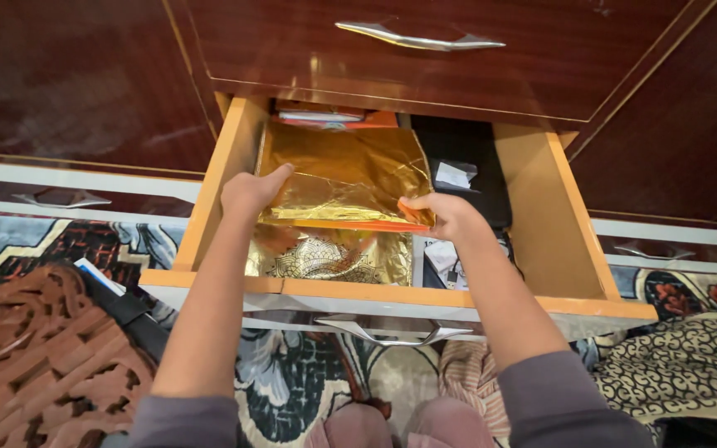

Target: Taking various items like books, folders, and bags out of a wooden drawer and placing them on the floor.

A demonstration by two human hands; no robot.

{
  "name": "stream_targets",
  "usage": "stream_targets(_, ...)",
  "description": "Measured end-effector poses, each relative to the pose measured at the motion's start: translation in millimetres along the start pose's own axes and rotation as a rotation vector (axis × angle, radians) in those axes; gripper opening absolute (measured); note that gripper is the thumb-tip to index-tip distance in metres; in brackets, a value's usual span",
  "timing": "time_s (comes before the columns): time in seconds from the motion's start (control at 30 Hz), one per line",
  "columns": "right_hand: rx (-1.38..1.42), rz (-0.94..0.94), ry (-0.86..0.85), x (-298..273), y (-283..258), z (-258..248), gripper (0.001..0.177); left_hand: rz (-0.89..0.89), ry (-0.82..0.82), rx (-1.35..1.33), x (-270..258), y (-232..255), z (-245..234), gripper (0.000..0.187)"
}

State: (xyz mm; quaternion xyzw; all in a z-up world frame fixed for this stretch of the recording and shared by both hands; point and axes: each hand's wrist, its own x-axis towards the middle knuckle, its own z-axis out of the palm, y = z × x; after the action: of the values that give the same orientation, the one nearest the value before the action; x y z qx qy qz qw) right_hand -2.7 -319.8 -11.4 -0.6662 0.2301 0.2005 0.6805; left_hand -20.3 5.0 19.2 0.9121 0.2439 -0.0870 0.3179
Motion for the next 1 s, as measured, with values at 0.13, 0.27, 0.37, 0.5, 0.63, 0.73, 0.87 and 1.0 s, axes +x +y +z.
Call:
stream_targets(0.13, 0.065, 0.022, 0.000, -7, 0, -4, 0.062, 0.008, -0.050, -0.052, -22, -1, -6, 0.103)
stream_targets(0.27, 0.030, 0.010, -0.012, 12, 10, -16, 0.060, 0.011, -0.052, -0.070, -49, 1, -11, 0.100)
stream_targets(0.37, -0.012, 0.009, -0.004, 23, 17, -26, 0.060, 0.029, -0.013, -0.066, -66, 1, -12, 0.106)
stream_targets(0.5, -0.035, -0.038, 0.002, -24, 18, -36, 0.061, 0.050, 0.019, -0.070, -98, -1, -13, 0.106)
stream_targets(0.63, -0.069, -0.106, 0.006, -66, 29, -45, 0.054, 0.066, 0.026, -0.064, -143, 0, -28, 0.106)
stream_targets(0.73, -0.082, -0.185, -0.029, -36, 42, -68, 0.057, 0.107, 0.033, -0.107, -164, -5, -36, 0.103)
stream_targets(0.87, -0.092, -0.211, -0.015, -106, 24, -61, 0.054, 0.130, 0.056, -0.151, -199, -5, -55, 0.106)
stream_targets(1.0, -0.093, -0.359, -0.066, -167, 23, -54, 0.038, 0.141, 0.095, -0.191, -221, -15, -70, 0.108)
